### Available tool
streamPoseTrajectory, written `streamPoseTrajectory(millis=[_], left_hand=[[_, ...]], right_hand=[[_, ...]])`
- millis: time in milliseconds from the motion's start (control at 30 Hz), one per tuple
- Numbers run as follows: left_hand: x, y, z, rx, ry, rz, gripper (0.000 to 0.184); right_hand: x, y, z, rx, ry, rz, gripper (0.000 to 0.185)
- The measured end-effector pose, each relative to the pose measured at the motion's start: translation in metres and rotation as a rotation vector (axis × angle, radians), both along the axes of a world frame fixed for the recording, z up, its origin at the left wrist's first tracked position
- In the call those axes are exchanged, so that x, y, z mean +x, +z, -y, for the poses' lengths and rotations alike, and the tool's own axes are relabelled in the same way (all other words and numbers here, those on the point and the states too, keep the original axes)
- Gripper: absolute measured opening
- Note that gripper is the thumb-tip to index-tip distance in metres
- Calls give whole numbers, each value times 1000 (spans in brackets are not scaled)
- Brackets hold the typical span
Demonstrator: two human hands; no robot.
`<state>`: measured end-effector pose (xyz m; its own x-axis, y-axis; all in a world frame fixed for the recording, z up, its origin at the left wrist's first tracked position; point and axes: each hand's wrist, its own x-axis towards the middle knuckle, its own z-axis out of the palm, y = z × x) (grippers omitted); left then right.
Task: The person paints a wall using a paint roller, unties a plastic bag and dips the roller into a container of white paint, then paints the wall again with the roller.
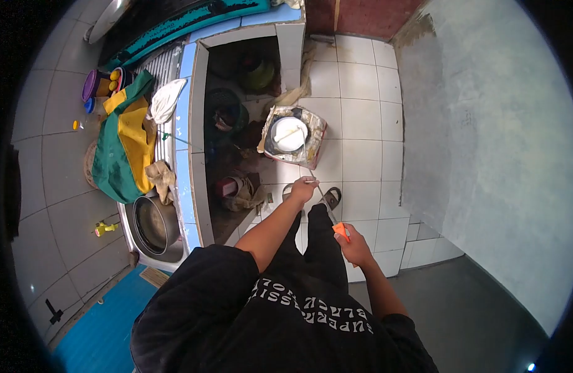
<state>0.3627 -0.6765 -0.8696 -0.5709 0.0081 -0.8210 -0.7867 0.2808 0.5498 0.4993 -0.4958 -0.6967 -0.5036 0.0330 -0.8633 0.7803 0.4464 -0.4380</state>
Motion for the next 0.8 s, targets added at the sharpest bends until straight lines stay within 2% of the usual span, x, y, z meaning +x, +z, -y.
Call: streamPoseTrajectory(millis=[233,300,367,533,667,800], left_hand=[[0,14,-1,48,28,-9,34],[1,13,-4,83,56,-8,32],[4,13,-5,119,82,-8,30],[6,25,-6,239,46,-47,18],[1,80,-5,259,14,-87,16],[-8,120,-9,325,-77,-151,15]], right_hand=[[24,-18,-6,-19,0,-154,51],[19,-4,-4,-54,-27,-178,51],[12,21,-4,-68,-61,-58,50],[27,42,-18,-132,-135,-73,51],[47,54,-26,-167,-211,-105,56],[61,69,-27,-143,-209,-178,52]])
